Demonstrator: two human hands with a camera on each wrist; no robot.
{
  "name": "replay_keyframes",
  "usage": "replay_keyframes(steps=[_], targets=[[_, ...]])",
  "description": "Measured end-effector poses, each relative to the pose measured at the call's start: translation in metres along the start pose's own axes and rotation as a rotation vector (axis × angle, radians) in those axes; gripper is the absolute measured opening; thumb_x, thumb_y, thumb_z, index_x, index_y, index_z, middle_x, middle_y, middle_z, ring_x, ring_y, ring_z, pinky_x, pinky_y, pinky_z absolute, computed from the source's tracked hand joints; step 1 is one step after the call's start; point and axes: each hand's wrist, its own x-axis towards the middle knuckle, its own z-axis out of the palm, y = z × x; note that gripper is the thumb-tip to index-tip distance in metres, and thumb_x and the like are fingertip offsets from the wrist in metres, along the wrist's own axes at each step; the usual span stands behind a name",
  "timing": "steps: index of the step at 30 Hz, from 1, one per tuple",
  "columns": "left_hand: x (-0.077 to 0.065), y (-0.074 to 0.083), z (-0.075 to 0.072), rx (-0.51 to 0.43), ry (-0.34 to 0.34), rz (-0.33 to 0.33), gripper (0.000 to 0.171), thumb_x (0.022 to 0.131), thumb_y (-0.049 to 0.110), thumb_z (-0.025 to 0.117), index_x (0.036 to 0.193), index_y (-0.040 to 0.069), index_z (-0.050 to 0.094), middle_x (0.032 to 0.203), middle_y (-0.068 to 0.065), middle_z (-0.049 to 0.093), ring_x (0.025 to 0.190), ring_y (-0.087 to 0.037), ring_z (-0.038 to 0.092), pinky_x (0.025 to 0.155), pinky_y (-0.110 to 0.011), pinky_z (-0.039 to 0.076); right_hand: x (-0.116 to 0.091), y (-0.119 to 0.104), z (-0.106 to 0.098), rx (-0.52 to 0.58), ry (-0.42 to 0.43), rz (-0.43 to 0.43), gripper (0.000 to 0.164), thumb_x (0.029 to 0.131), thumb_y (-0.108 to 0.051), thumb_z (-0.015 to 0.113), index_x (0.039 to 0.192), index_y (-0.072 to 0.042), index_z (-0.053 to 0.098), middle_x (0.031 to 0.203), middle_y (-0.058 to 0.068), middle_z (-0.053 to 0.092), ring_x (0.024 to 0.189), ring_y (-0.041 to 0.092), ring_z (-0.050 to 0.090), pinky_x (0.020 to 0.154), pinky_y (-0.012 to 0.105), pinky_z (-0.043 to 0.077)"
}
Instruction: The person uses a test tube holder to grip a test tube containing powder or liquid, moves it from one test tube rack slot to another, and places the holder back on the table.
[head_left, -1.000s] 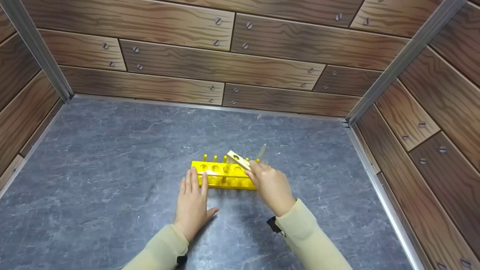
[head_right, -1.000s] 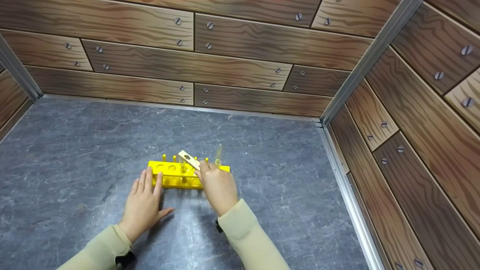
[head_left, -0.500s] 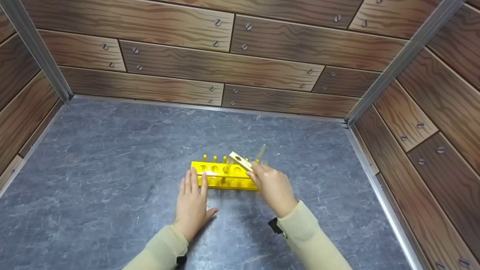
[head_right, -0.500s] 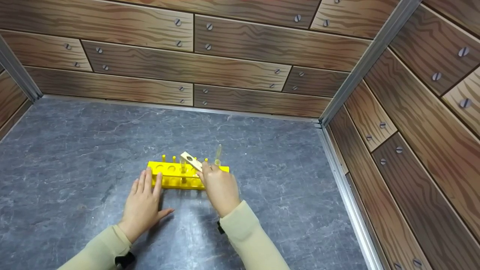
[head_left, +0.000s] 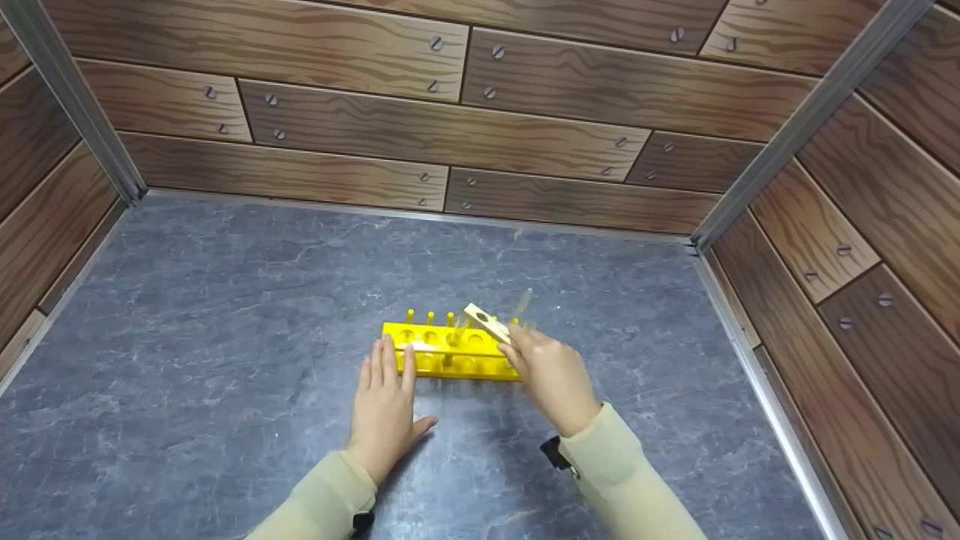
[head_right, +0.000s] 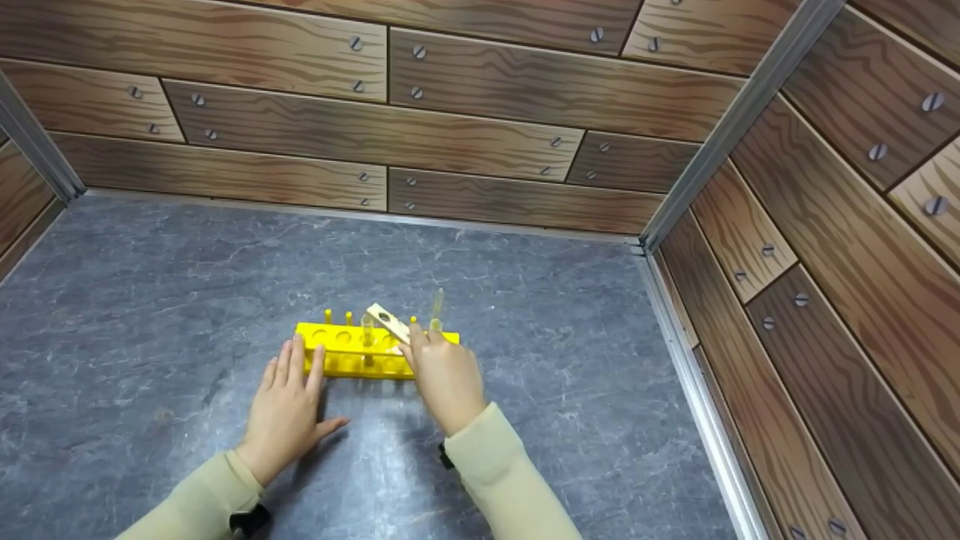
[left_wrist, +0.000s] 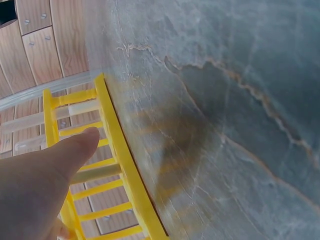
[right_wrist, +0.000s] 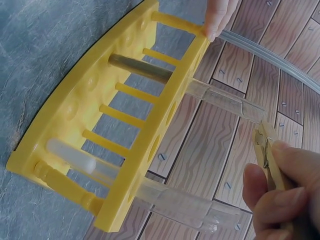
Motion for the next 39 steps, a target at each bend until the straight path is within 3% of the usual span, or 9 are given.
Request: replay_keyframes(steps=[6,16,25,33,39], targets=[[0.0,0.0,0.0,-0.004,0.004,0.006,0.107,0.072,0.075,0.054,0.145,0.0,0.028,0.145,-0.033,0.021,0.134,-0.042,0.025,0.108,-0.048,0.025,-0.001,0.001,-0.001,0.015,-0.001,0.01,0.026,0.087,-0.021,0.066,0.106,-0.002,0.066,0.091,0.015,0.069,0.064,0.023,0.066,0.054,0.029,0.054],[0.001,0.0,-0.001,0.005,-0.015,0.011,0.107,0.073,0.075,0.053,0.146,0.0,0.026,0.146,-0.033,0.02,0.135,-0.042,0.022,0.109,-0.048,0.023,-0.002,0.004,-0.002,-0.003,-0.002,0.009,0.022,0.087,-0.022,0.065,0.1,-0.004,0.065,0.081,0.009,0.067,0.057,0.02,0.062,0.049,0.028,0.052],[0.0,0.0,0.001,-0.013,0.001,0.003,0.107,0.072,0.074,0.056,0.145,0.0,0.028,0.145,-0.033,0.022,0.134,-0.042,0.024,0.109,-0.048,0.023,-0.004,0.007,-0.001,-0.004,-0.019,0.015,0.023,0.088,-0.022,0.064,0.1,-0.002,0.064,0.084,0.012,0.068,0.056,0.02,0.061,0.047,0.028,0.051],[0.0,-0.001,0.0,-0.033,-0.002,-0.008,0.108,0.072,0.074,0.056,0.145,0.0,0.027,0.145,-0.033,0.021,0.134,-0.042,0.024,0.109,-0.048,0.024,-0.006,0.009,-0.002,0.005,-0.021,0.021,0.031,0.089,-0.022,0.064,0.11,0.001,0.065,0.096,0.018,0.068,0.069,0.027,0.066,0.055,0.033,0.055],[0.001,-0.001,0.0,-0.042,-0.008,-0.008,0.107,0.073,0.074,0.055,0.145,0.0,0.027,0.145,-0.033,0.02,0.134,-0.043,0.023,0.109,-0.048,0.023,-0.007,0.011,-0.003,-0.009,-0.019,0.023,0.029,0.088,-0.022,0.064,0.107,-0.001,0.066,0.085,0.013,0.068,0.06,0.024,0.064,0.05,0.032,0.053]])
